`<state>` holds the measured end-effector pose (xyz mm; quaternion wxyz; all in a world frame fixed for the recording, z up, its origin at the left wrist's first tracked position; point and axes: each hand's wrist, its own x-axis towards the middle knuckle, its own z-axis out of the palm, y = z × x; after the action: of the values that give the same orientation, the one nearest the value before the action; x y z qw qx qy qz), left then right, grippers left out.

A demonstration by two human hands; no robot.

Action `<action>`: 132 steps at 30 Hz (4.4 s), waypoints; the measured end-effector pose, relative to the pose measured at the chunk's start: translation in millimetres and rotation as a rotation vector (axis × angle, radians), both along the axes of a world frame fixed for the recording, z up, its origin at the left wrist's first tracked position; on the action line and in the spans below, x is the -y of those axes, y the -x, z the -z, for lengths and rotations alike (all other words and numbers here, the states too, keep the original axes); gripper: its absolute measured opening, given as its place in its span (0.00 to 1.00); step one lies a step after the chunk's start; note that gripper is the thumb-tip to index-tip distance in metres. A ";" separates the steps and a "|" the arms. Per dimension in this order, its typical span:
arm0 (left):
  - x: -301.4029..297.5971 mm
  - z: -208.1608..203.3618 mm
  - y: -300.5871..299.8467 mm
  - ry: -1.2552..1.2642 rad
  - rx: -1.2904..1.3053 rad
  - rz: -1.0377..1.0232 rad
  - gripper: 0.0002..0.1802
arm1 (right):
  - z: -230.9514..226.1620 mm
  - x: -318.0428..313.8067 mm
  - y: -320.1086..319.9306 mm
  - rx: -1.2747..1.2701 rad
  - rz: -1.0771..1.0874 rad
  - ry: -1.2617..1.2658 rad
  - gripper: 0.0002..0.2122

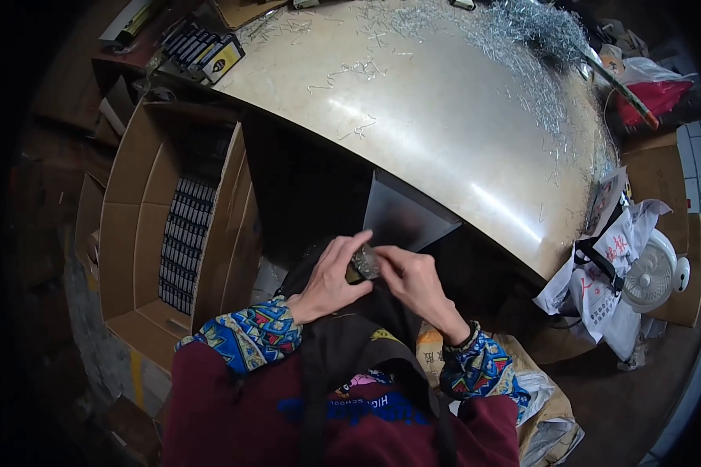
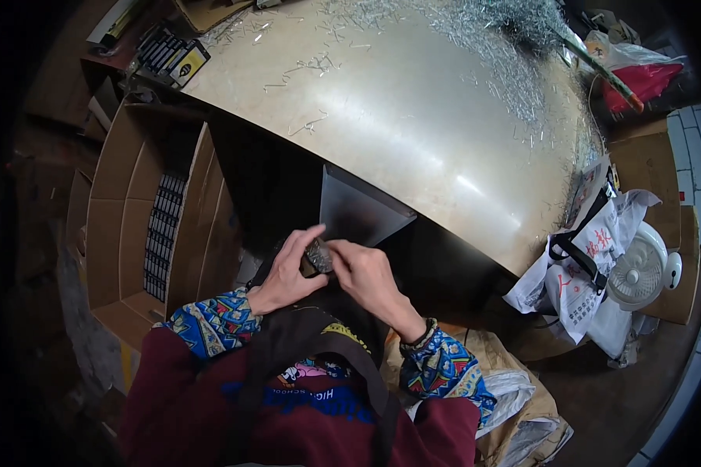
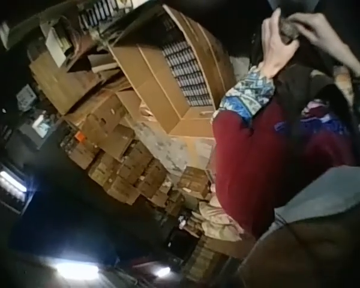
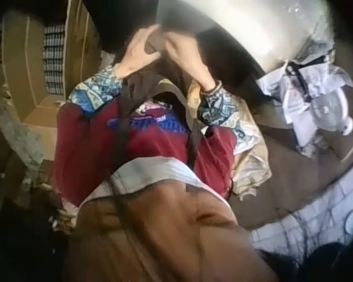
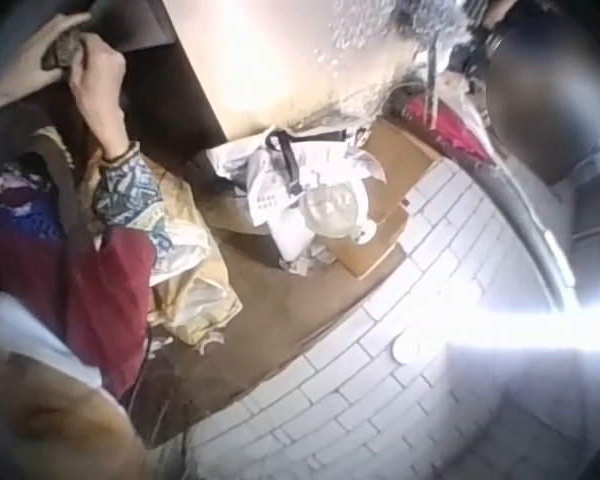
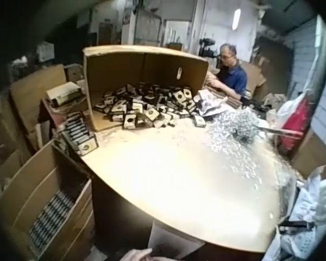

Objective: Sorting, inspecting, and packaging capacitors into plastic bags and cardboard boxes on a workbench.

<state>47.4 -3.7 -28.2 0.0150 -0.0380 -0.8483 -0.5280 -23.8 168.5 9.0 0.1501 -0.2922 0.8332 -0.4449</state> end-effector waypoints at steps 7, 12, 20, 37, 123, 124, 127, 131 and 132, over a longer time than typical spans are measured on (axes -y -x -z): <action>3.3 -13.5 26.5 0.039 -0.096 -0.072 0.45 | -36.7 7.3 21.9 -0.444 0.061 0.030 0.11; 0.8 -24.3 41.3 0.056 -0.150 -0.130 0.47 | -23.6 1.2 20.2 -0.453 0.030 0.100 0.14; -4.6 -26.9 50.0 0.070 -0.210 -0.136 0.46 | -23.8 2.4 28.0 -0.496 0.007 0.009 0.19; -0.8 -24.7 57.1 0.046 -0.314 -0.122 0.39 | -12.3 5.8 23.0 -0.560 0.097 0.037 0.18; 78.1 -10.9 52.0 -0.943 0.757 -0.213 0.14 | 4.6 -54.4 232.0 -0.586 0.512 -0.054 0.19; 73.0 5.0 48.4 -0.844 0.818 -0.187 0.14 | -1.1 -39.9 231.3 -0.609 0.458 -0.202 0.19; 46.0 48.1 33.0 -0.531 0.819 -0.045 0.16 | -4.9 -7.9 212.2 -0.604 0.343 -0.353 0.20; 17.3 52.4 21.9 -0.587 0.875 0.052 0.17 | -1.9 14.7 159.2 -0.546 0.302 -0.259 0.18; 15.2 55.7 18.6 -0.703 0.926 -0.001 0.15 | -2.7 18.1 144.1 -0.567 0.300 -0.269 0.19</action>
<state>28.8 -18.9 -83.8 -0.3459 0.2045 -0.5403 -0.7394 -168.0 150.5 11.7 -0.1175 -0.2560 0.9266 -0.2492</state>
